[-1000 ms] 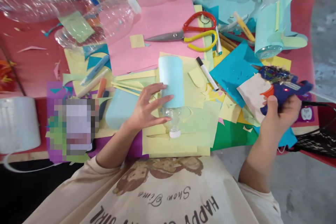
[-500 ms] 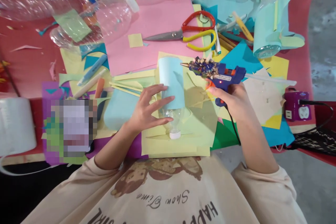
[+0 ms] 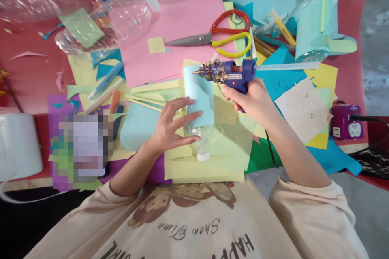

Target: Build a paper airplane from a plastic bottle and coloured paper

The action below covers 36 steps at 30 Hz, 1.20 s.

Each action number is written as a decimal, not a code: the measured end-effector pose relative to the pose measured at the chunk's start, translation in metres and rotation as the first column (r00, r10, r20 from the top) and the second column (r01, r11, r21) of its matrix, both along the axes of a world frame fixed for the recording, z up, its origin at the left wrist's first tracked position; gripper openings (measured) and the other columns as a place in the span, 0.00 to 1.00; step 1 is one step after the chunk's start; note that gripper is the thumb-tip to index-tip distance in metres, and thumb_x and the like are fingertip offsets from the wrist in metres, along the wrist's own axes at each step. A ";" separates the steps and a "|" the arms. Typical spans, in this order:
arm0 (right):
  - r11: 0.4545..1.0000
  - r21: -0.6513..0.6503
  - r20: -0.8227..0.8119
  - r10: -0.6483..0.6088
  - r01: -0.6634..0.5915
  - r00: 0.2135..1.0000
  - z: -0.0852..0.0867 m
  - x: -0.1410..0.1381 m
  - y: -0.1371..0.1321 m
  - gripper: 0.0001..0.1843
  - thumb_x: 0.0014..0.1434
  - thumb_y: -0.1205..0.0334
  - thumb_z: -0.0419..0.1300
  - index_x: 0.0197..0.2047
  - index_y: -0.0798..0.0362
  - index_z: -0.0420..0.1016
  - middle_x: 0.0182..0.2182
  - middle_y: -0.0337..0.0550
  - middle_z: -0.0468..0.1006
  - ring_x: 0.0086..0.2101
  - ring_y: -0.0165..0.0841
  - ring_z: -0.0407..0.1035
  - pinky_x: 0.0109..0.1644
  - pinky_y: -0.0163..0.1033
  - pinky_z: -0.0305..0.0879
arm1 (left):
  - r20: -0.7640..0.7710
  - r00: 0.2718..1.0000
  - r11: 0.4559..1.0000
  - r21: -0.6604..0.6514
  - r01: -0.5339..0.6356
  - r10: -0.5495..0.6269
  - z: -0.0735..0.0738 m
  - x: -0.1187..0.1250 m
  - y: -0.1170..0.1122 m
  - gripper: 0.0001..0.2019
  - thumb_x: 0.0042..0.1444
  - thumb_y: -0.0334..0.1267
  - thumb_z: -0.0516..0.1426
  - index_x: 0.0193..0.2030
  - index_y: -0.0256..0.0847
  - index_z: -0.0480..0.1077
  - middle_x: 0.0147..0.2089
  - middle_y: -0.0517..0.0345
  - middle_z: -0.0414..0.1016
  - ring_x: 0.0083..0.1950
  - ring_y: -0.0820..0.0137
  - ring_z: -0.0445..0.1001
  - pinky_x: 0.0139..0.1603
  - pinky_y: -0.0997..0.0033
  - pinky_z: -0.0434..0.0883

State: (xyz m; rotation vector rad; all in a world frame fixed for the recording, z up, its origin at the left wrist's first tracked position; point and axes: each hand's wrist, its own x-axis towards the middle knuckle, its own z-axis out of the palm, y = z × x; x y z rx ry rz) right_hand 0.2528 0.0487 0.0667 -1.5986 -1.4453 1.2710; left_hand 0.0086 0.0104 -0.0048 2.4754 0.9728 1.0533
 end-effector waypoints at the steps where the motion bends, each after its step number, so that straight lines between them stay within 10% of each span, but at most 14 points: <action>1: 1.000 0.002 0.012 -0.003 0.003 1.000 -0.001 -0.001 0.000 0.14 0.55 0.58 0.65 0.23 0.55 0.70 0.14 0.33 0.68 0.14 0.23 0.60 0.17 0.31 0.56 | 0.003 1.000 1.000 0.003 -0.001 0.001 0.000 0.000 0.000 0.27 0.56 0.60 0.57 0.57 0.47 0.70 0.57 0.46 0.71 0.59 0.56 0.69 0.58 0.52 0.70; 36: 0.996 -0.053 0.009 -0.077 0.078 0.997 0.004 0.017 -0.012 0.10 0.57 0.59 0.63 0.25 0.53 0.72 0.14 0.34 0.68 0.16 0.25 0.61 0.20 0.32 0.57 | 0.013 1.000 1.000 0.030 0.010 -0.010 0.001 0.000 0.001 0.27 0.55 0.58 0.59 0.56 0.45 0.69 0.56 0.45 0.70 0.59 0.55 0.70 0.56 0.53 0.71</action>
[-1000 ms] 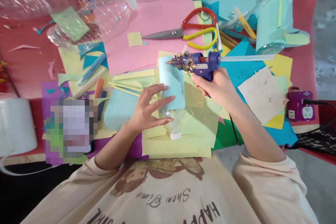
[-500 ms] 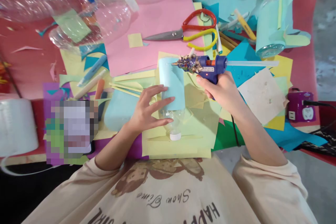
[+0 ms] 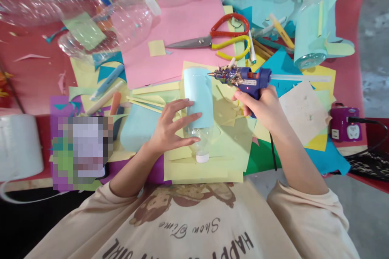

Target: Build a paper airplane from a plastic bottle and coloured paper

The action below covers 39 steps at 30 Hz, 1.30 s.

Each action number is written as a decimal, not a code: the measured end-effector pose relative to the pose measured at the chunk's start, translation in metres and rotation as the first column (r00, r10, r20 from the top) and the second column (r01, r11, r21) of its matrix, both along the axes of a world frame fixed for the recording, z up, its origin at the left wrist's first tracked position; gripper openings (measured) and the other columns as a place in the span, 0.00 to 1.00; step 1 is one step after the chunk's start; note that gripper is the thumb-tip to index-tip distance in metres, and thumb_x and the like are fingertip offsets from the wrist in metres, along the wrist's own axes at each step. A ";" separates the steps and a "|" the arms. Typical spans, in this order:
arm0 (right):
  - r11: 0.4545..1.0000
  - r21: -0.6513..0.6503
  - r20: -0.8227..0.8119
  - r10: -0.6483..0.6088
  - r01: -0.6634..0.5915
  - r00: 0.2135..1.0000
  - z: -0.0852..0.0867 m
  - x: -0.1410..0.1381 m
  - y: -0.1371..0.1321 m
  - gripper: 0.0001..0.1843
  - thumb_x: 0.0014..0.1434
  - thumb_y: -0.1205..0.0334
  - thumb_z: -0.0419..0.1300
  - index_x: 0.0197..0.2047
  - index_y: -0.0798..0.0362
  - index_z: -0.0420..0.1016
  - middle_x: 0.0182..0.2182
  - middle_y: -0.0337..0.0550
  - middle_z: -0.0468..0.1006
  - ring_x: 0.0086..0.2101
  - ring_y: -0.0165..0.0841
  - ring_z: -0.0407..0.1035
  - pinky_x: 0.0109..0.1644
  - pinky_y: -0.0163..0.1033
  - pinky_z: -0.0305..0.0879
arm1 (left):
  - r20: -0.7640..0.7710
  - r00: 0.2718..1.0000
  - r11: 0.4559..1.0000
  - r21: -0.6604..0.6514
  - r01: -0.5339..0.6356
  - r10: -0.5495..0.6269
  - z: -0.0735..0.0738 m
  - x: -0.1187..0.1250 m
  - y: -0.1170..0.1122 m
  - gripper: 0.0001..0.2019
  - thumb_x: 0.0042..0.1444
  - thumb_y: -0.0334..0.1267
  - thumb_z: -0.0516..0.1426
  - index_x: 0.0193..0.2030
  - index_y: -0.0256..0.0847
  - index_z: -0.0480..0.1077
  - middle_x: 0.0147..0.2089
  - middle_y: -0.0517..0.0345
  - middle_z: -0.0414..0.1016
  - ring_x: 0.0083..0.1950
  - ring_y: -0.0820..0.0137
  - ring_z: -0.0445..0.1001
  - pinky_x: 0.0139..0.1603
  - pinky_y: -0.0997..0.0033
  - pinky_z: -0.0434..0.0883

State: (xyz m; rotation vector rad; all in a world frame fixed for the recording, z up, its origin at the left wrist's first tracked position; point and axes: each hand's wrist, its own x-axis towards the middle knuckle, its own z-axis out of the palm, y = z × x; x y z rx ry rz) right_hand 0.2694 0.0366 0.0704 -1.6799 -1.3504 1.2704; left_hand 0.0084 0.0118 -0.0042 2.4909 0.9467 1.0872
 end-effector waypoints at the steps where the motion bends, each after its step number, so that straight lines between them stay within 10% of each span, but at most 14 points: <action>1: 1.000 0.006 -0.009 -0.012 0.012 1.000 0.000 0.000 -0.001 0.10 0.57 0.59 0.62 0.25 0.53 0.72 0.14 0.34 0.68 0.16 0.25 0.61 0.20 0.32 0.58 | 0.002 1.000 1.000 0.002 0.001 -0.001 0.000 0.000 0.000 0.27 0.55 0.58 0.59 0.56 0.45 0.69 0.56 0.44 0.70 0.58 0.55 0.70 0.56 0.53 0.71; 39: 0.999 -0.032 0.033 -0.020 0.021 0.999 -0.004 -0.006 -0.004 0.11 0.55 0.62 0.63 0.23 0.53 0.68 0.11 0.31 0.64 0.14 0.24 0.57 0.19 0.32 0.56 | 0.026 1.000 1.000 -0.027 0.009 -0.008 -0.002 -0.001 0.000 0.28 0.54 0.58 0.59 0.57 0.47 0.70 0.57 0.45 0.71 0.59 0.55 0.69 0.57 0.52 0.70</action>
